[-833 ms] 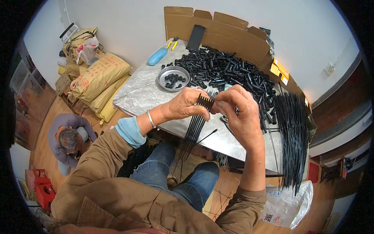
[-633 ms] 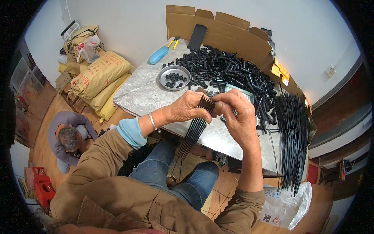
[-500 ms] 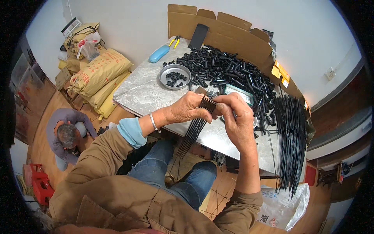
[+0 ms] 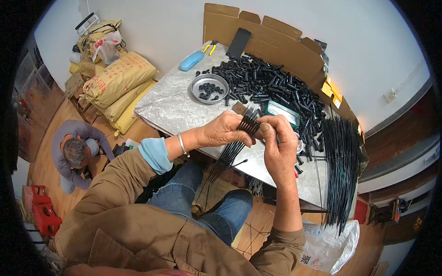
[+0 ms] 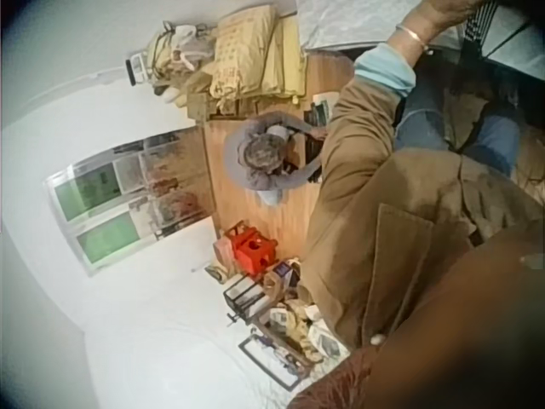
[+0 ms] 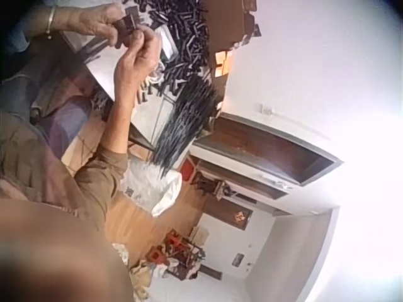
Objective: Assembling industrial components by inserting multiple rods into a central hub and securing them using pliers.
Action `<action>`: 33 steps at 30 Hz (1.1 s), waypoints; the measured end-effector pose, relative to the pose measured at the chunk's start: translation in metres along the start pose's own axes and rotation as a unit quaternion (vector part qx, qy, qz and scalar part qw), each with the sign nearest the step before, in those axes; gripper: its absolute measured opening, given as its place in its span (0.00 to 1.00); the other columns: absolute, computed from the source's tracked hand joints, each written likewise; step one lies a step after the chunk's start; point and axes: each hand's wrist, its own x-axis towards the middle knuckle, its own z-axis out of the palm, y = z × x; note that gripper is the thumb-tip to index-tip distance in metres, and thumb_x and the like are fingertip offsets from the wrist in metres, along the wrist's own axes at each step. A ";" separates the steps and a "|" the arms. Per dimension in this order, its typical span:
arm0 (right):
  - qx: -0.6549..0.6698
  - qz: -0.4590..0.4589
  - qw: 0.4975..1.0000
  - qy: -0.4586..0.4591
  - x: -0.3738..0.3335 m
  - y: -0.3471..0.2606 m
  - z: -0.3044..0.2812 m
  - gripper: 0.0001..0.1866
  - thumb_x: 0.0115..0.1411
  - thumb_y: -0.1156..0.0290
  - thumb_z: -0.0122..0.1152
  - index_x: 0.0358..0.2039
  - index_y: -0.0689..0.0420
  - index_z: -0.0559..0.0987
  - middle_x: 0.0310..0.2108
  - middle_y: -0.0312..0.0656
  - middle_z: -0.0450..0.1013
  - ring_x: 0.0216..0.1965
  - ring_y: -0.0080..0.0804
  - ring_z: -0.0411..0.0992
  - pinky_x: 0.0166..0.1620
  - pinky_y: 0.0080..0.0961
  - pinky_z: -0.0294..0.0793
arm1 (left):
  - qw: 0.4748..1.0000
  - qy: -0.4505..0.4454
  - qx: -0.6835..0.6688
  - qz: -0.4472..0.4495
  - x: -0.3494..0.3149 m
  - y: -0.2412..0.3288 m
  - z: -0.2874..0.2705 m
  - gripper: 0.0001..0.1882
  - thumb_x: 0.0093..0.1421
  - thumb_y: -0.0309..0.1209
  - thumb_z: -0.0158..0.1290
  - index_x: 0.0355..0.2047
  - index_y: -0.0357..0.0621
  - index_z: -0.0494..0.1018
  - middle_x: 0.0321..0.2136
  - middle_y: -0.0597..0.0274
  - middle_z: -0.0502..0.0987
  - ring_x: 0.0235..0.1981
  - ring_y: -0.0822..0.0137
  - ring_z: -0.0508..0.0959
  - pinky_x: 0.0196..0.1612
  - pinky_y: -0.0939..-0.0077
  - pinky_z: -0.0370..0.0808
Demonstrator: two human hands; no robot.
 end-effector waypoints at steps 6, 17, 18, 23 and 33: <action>-0.045 -0.023 0.999 -0.017 0.004 -0.004 -0.004 0.07 0.64 0.72 0.54 0.33 0.64 0.76 0.28 0.35 0.68 0.30 0.19 0.64 0.34 0.17 0.64 | 1.000 0.005 -0.026 0.013 -0.001 -0.003 0.001 0.18 0.56 0.43 0.58 0.37 0.41 0.79 0.29 0.62 0.82 0.32 0.72 0.80 0.37 0.76 0.76; 0.136 0.073 0.987 -0.039 0.001 0.017 -0.003 0.08 0.64 0.72 0.54 0.34 0.64 0.76 0.28 0.32 0.70 0.29 0.17 0.64 0.33 0.16 0.64 | 0.999 -0.018 -0.034 -0.016 -0.001 -0.005 0.003 0.16 0.59 0.41 0.56 0.37 0.40 0.80 0.27 0.63 0.82 0.32 0.74 0.80 0.38 0.78 0.76; 0.147 0.080 0.985 -0.041 0.001 0.017 -0.003 0.08 0.64 0.71 0.55 0.35 0.64 0.77 0.29 0.31 0.70 0.30 0.16 0.64 0.34 0.15 0.64 | 0.999 -0.020 -0.033 -0.012 -0.001 -0.004 0.003 0.15 0.59 0.40 0.56 0.37 0.39 0.80 0.28 0.61 0.82 0.32 0.72 0.81 0.38 0.77 0.76; 0.149 0.081 0.985 -0.039 0.002 0.012 -0.005 0.08 0.64 0.71 0.55 0.35 0.64 0.77 0.29 0.32 0.71 0.30 0.16 0.64 0.34 0.15 0.64 | 0.996 -0.035 -0.069 -0.033 -0.001 -0.004 0.005 0.17 0.61 0.41 0.54 0.37 0.38 0.79 0.29 0.60 0.82 0.33 0.71 0.81 0.39 0.76 0.77; -0.018 -0.026 0.998 -0.055 0.009 -0.003 -0.009 0.07 0.54 0.78 0.61 0.34 0.64 0.77 0.27 0.37 0.70 0.27 0.22 0.68 0.32 0.20 0.68 | 0.982 -0.104 -0.115 -0.109 0.002 0.005 0.006 0.15 0.65 0.37 0.50 0.40 0.37 0.76 0.29 0.61 0.80 0.34 0.71 0.80 0.42 0.76 0.76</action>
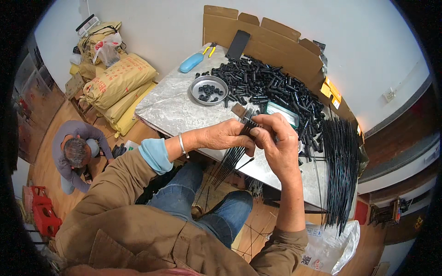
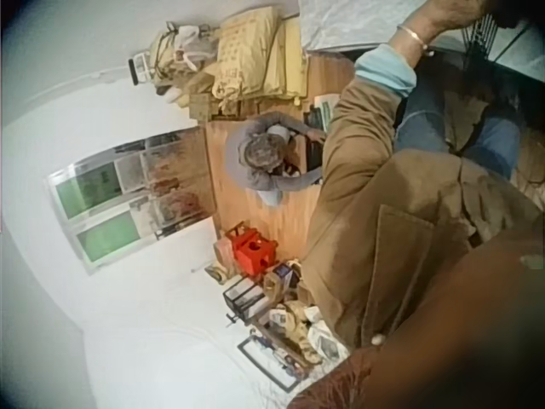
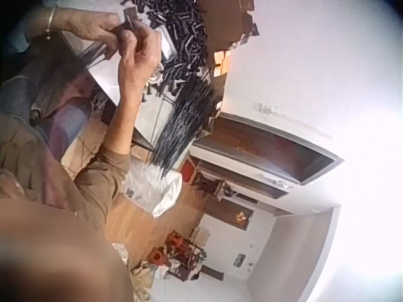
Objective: Assembling industrial components by inserting multiple rods into a central hub and securing them using pliers.
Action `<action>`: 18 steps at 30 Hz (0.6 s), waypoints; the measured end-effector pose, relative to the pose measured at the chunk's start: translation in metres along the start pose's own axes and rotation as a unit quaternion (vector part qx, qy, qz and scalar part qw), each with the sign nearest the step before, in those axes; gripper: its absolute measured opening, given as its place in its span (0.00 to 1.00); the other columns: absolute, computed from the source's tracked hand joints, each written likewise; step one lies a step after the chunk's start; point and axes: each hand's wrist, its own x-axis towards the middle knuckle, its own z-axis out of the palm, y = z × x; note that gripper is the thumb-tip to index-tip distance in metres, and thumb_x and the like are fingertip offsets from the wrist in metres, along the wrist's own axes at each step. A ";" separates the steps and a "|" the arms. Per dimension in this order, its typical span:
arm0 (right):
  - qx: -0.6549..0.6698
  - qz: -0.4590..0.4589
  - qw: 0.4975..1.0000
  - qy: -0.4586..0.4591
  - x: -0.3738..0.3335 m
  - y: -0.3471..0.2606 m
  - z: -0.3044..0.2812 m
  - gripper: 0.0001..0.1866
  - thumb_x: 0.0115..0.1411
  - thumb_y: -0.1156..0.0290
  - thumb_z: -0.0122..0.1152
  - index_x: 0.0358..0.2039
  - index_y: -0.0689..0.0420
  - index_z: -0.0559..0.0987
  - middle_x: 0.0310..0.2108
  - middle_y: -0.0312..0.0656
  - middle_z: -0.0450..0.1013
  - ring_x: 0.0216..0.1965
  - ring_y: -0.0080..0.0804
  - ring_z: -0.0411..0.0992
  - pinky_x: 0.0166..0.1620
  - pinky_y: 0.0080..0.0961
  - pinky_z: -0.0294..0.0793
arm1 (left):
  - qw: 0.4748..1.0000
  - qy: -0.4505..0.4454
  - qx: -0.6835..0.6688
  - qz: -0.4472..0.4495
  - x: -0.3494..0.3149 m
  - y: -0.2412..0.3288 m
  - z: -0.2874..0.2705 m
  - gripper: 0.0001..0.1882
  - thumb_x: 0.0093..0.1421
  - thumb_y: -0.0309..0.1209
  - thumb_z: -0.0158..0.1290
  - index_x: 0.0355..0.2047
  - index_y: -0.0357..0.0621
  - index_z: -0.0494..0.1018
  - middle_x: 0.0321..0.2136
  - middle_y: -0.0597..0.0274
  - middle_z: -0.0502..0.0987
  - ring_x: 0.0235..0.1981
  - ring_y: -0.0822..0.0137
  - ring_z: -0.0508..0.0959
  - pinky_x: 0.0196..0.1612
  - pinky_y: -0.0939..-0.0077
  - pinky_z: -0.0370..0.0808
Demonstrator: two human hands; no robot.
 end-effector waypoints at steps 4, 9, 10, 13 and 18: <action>-0.058 -0.006 0.998 -0.010 0.002 -0.002 -0.002 0.07 0.52 0.79 0.62 0.34 0.63 0.78 0.26 0.37 0.69 0.26 0.23 0.68 0.30 0.21 0.68 | 1.000 0.002 0.000 0.027 0.000 -0.005 0.000 0.16 0.65 0.40 0.49 0.39 0.37 0.75 0.26 0.63 0.78 0.31 0.72 0.79 0.40 0.75 0.76; 0.001 0.024 1.000 0.018 -0.004 -0.002 0.002 0.05 0.56 0.78 0.60 0.34 0.64 0.77 0.28 0.36 0.69 0.30 0.21 0.68 0.35 0.18 0.67 | 0.999 0.007 -0.021 0.046 -0.004 -0.009 -0.001 0.18 0.66 0.42 0.48 0.41 0.38 0.75 0.30 0.61 0.79 0.35 0.71 0.79 0.43 0.74 0.76; 0.001 0.023 1.000 0.018 -0.004 0.000 0.002 0.05 0.56 0.78 0.60 0.34 0.64 0.77 0.28 0.36 0.69 0.30 0.21 0.68 0.35 0.18 0.67 | 0.999 0.008 -0.020 0.047 -0.004 -0.009 -0.002 0.18 0.66 0.42 0.48 0.41 0.38 0.75 0.30 0.61 0.79 0.35 0.71 0.79 0.43 0.74 0.76; 0.004 0.003 0.999 0.035 -0.003 0.006 0.003 0.05 0.55 0.80 0.61 0.34 0.63 0.78 0.26 0.37 0.70 0.27 0.23 0.70 0.29 0.19 0.69 | 0.999 0.010 -0.038 0.009 -0.005 -0.009 -0.005 0.18 0.66 0.40 0.48 0.44 0.36 0.75 0.37 0.58 0.80 0.42 0.69 0.79 0.50 0.72 0.74; -0.019 -0.015 1.000 0.018 0.001 0.002 0.003 0.06 0.54 0.80 0.61 0.34 0.62 0.79 0.25 0.37 0.70 0.26 0.22 0.68 0.29 0.19 0.69 | 0.999 0.006 -0.029 0.022 -0.006 -0.007 -0.007 0.21 0.66 0.45 0.47 0.44 0.39 0.75 0.33 0.62 0.80 0.36 0.71 0.78 0.46 0.74 0.75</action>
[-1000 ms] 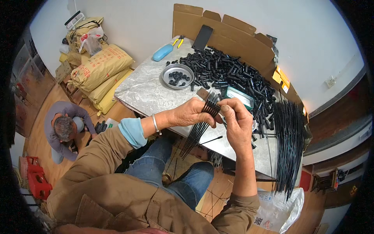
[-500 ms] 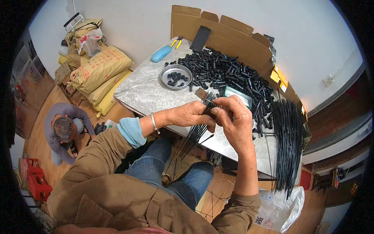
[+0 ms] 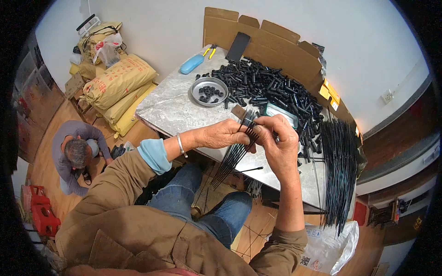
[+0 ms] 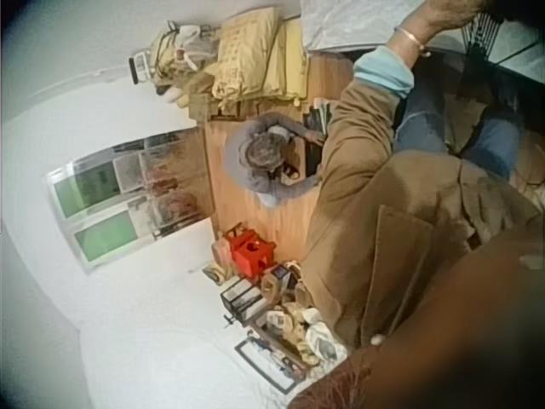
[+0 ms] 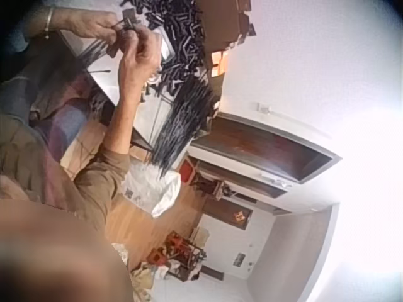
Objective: Assembling industrial components by inserting multiple rods into a central hub and securing them using pliers.
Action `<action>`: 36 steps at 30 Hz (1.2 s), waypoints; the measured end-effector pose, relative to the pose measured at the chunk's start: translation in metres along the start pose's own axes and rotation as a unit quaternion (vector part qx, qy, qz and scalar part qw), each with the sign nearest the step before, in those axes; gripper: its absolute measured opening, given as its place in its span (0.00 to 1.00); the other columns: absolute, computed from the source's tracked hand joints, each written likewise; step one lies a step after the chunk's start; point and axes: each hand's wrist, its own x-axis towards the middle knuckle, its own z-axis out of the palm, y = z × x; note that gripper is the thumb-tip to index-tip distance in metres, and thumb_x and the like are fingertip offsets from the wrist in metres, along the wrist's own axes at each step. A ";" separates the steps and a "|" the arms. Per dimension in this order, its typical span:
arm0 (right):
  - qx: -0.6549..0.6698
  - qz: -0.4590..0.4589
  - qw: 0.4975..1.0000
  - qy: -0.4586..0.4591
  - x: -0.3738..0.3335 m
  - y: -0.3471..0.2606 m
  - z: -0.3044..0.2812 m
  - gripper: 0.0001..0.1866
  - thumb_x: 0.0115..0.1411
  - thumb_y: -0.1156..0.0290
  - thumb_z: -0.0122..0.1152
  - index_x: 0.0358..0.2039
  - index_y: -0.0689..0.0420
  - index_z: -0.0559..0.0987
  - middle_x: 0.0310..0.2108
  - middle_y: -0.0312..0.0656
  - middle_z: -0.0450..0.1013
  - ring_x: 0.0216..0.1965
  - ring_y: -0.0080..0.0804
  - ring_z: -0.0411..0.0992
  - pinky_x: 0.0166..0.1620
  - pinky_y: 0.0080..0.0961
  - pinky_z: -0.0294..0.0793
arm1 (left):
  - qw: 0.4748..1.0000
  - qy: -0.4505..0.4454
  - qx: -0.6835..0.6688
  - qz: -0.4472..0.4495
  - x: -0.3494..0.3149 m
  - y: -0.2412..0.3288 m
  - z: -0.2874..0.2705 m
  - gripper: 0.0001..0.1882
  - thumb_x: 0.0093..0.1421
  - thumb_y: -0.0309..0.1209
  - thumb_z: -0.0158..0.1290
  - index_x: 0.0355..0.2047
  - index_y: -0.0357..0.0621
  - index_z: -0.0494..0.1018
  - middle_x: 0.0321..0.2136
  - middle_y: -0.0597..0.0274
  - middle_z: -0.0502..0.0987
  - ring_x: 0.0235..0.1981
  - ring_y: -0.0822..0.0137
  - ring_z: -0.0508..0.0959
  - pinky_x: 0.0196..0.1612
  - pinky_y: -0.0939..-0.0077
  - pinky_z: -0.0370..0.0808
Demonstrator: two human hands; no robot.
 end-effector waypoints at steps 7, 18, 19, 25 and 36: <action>-0.033 -0.007 0.999 -0.005 0.000 -0.006 -0.005 0.05 0.53 0.81 0.62 0.32 0.62 0.79 0.23 0.37 0.68 0.25 0.23 0.67 0.29 0.21 0.68 | 1.000 -0.006 0.018 0.005 0.000 0.004 0.003 0.22 0.66 0.45 0.47 0.44 0.38 0.75 0.31 0.62 0.80 0.36 0.71 0.78 0.46 0.74 0.75; -0.111 0.014 0.993 -0.044 -0.004 0.015 -0.021 0.16 0.54 0.84 0.56 0.45 0.65 0.76 0.40 0.41 0.71 0.40 0.28 0.69 0.45 0.22 0.69 | 0.985 0.029 0.145 0.091 0.020 -0.005 0.019 0.15 0.58 0.38 0.54 0.34 0.36 0.77 0.26 0.56 0.80 0.28 0.65 0.80 0.34 0.70 0.75; -0.086 0.014 0.996 -0.033 -0.001 0.011 -0.014 0.17 0.55 0.85 0.53 0.47 0.66 0.75 0.42 0.42 0.71 0.42 0.28 0.69 0.48 0.23 0.68 | 0.975 0.066 0.182 0.113 0.019 -0.008 0.021 0.16 0.54 0.41 0.56 0.28 0.38 0.78 0.23 0.54 0.80 0.26 0.62 0.80 0.32 0.68 0.75; -0.079 -0.042 0.993 -0.071 0.010 0.047 -0.001 0.08 0.64 0.77 0.52 0.41 0.68 0.73 0.37 0.40 0.69 0.38 0.26 0.65 0.43 0.20 0.65 | 0.975 0.127 0.107 0.149 -0.001 -0.034 0.016 0.15 0.51 0.41 0.61 0.29 0.39 0.77 0.28 0.53 0.80 0.31 0.58 0.79 0.33 0.67 0.74; -0.123 0.058 0.990 -0.040 0.015 0.043 0.007 0.12 0.67 0.67 0.51 0.39 0.65 0.74 0.37 0.36 0.68 0.40 0.23 0.65 0.47 0.18 0.64 | 0.902 0.172 0.358 0.168 -0.038 -0.136 0.037 0.30 0.52 0.55 0.56 0.48 0.47 0.74 0.52 0.63 0.72 0.62 0.50 0.60 0.59 0.46 0.57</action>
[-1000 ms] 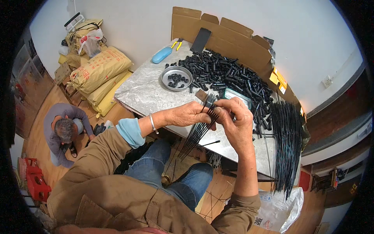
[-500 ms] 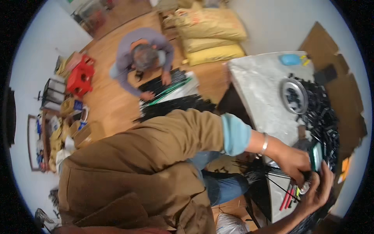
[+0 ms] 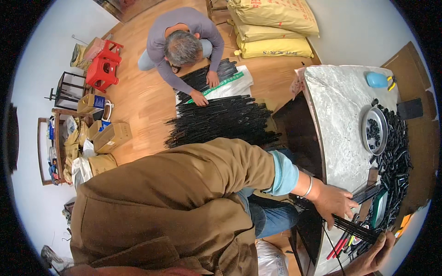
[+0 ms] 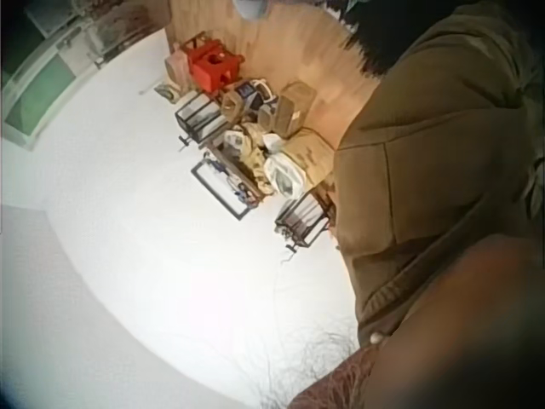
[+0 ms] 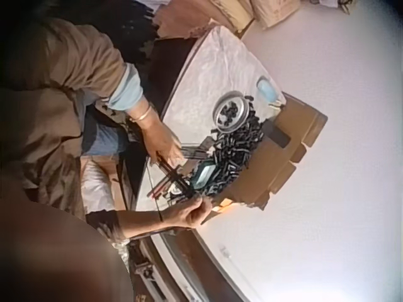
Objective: Assembling industrial components by inserting multiple rods into a central hub and securing them using pliers.
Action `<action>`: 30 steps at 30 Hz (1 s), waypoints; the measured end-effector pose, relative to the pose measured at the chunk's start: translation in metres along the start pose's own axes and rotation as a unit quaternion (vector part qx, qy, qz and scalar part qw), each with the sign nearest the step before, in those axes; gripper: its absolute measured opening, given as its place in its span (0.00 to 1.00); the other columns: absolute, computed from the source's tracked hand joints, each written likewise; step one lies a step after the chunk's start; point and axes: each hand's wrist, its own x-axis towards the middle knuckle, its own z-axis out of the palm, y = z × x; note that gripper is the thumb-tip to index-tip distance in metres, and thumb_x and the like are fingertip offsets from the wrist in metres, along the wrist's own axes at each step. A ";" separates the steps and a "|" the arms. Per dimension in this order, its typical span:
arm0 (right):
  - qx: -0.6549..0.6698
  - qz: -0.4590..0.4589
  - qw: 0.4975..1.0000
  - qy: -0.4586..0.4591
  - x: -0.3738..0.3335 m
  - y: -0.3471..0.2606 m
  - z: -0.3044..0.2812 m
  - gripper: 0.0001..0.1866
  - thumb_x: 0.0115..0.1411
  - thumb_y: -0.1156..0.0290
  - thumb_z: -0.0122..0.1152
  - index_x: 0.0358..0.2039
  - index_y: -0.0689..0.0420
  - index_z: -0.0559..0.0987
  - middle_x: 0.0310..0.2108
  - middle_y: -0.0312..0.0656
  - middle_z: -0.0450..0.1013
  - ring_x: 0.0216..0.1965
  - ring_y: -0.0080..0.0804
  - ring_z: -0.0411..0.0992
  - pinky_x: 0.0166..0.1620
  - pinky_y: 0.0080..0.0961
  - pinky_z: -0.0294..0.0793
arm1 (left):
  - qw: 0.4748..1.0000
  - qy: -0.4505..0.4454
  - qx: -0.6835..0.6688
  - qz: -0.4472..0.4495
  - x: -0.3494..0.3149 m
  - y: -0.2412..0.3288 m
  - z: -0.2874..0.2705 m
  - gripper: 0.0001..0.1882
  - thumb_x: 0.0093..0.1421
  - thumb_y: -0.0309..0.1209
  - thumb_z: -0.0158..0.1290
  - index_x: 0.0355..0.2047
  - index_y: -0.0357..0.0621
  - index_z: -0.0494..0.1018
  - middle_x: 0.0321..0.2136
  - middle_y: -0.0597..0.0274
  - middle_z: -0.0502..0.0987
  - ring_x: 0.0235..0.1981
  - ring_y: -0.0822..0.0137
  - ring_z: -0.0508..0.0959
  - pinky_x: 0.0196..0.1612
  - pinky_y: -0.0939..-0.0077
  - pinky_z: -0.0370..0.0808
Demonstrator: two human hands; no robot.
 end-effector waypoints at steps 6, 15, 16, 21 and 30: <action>-0.018 -0.028 0.999 0.008 -0.006 -0.031 -0.012 0.04 0.63 0.79 0.49 0.32 0.66 0.72 0.32 0.36 0.67 0.33 0.23 0.63 0.39 0.18 0.64 | 0.992 -0.128 0.014 -0.004 0.022 0.004 0.011 0.27 0.54 0.55 0.52 0.33 0.41 0.78 0.43 0.49 0.75 0.53 0.54 0.70 0.62 0.51 0.54; 0.088 -0.032 0.996 -0.005 0.002 -0.067 0.010 0.03 0.58 0.81 0.55 0.27 0.65 0.74 0.26 0.32 0.68 0.29 0.16 0.63 0.33 0.13 0.62 | 0.988 -0.081 0.056 0.120 0.016 0.008 -0.041 0.25 0.47 0.49 0.61 0.38 0.42 0.77 0.47 0.51 0.70 0.52 0.49 0.66 0.55 0.58 0.63; 0.090 -0.047 0.995 0.002 0.003 -0.062 0.007 0.02 0.55 0.78 0.61 0.27 0.63 0.76 0.23 0.34 0.69 0.24 0.15 0.64 0.28 0.14 0.64 | 0.986 -0.143 0.029 0.075 0.022 0.013 -0.044 0.26 0.49 0.49 0.60 0.41 0.43 0.77 0.50 0.49 0.68 0.56 0.46 0.63 0.58 0.56 0.61; 0.139 -0.047 0.988 -0.044 0.000 -0.047 -0.002 0.05 0.54 0.76 0.62 0.32 0.62 0.79 0.25 0.34 0.71 0.25 0.16 0.65 0.28 0.15 0.65 | 0.980 -0.164 0.064 0.091 0.026 0.006 -0.031 0.28 0.49 0.51 0.60 0.44 0.44 0.76 0.55 0.47 0.66 0.60 0.43 0.60 0.62 0.57 0.58; 0.163 0.181 0.947 0.209 -0.001 0.065 -0.024 0.12 0.60 0.67 0.55 0.34 0.63 0.81 0.25 0.35 0.76 0.21 0.20 0.68 0.28 0.17 0.68 | 0.965 -0.229 0.098 0.083 0.033 0.009 -0.038 0.30 0.53 0.53 0.55 0.51 0.49 0.71 0.62 0.51 0.59 0.62 0.49 0.59 0.63 0.58 0.58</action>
